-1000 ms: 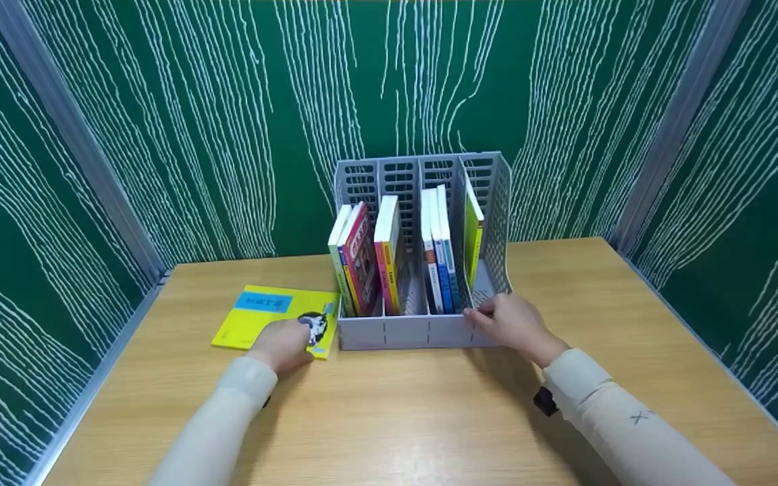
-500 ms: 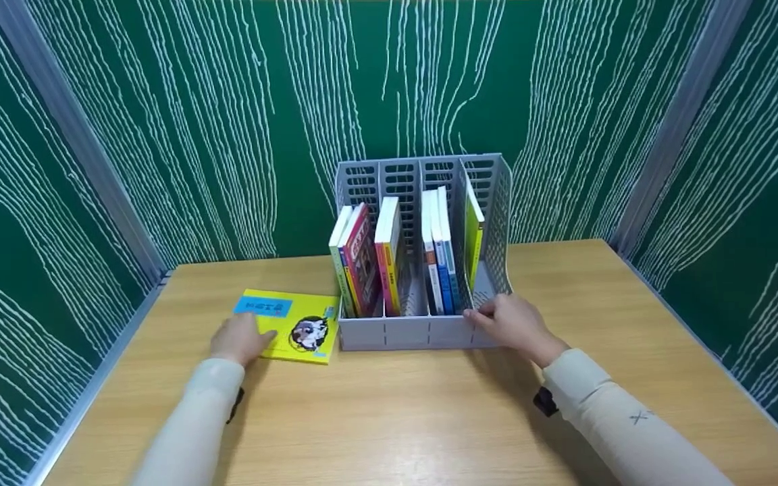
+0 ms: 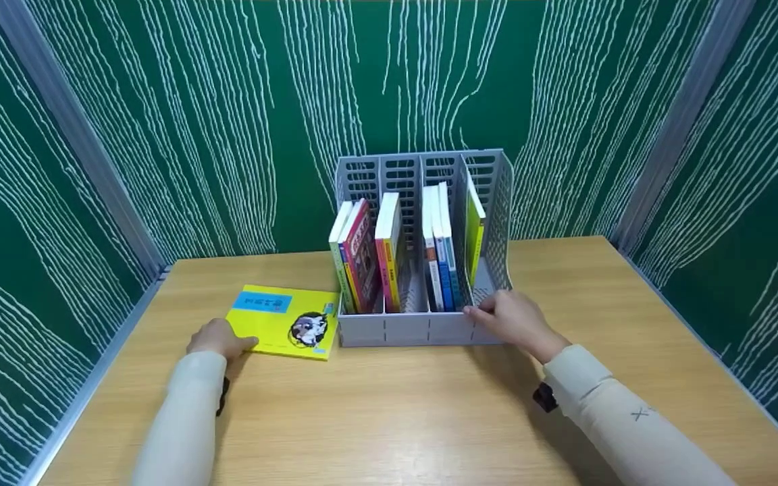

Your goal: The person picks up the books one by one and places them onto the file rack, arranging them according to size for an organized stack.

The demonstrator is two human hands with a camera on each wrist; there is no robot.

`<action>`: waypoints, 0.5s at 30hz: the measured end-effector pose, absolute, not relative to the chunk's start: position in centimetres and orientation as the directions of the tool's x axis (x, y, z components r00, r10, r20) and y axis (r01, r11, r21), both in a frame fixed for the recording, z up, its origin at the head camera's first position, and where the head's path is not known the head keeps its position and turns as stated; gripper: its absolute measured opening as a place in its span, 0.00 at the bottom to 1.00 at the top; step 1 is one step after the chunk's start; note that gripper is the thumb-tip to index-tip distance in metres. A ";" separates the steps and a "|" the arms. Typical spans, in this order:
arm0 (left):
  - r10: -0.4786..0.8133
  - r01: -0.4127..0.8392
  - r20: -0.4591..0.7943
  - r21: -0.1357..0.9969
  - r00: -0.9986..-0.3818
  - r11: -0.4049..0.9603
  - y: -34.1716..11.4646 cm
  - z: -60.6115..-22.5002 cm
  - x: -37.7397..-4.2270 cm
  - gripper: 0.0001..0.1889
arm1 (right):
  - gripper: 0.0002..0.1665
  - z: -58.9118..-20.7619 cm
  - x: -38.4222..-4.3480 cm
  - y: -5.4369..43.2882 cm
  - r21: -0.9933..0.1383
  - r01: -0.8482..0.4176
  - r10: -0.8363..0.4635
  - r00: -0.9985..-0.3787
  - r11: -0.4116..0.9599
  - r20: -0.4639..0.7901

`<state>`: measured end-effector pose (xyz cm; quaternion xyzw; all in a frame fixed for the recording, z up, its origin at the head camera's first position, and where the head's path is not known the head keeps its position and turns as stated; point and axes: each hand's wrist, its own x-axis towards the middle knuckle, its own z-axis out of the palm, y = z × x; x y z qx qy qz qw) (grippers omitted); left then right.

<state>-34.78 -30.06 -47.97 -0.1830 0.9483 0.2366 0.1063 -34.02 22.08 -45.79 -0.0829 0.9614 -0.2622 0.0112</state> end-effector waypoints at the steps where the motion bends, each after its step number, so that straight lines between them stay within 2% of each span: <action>1: -0.292 -0.395 -0.291 0.411 -0.911 0.822 -29.9 -47.9 -34.9 0.37 | 0.24 -45.8 -34.0 22.1 -0.502 -0.161 -0.169 -0.985 0.850 0.030; 10: -0.272 -0.419 -0.344 0.491 -0.899 0.764 -30.4 -47.5 -34.8 0.39 | 0.23 -45.9 -34.0 22.1 -0.526 -0.152 -0.164 -0.986 0.837 0.024; 15: -0.275 -0.485 -0.419 0.562 -0.866 0.670 -31.1 -47.5 -34.4 0.46 | 0.23 -45.9 -34.0 22.1 -0.523 -0.164 -0.171 -0.985 0.837 0.035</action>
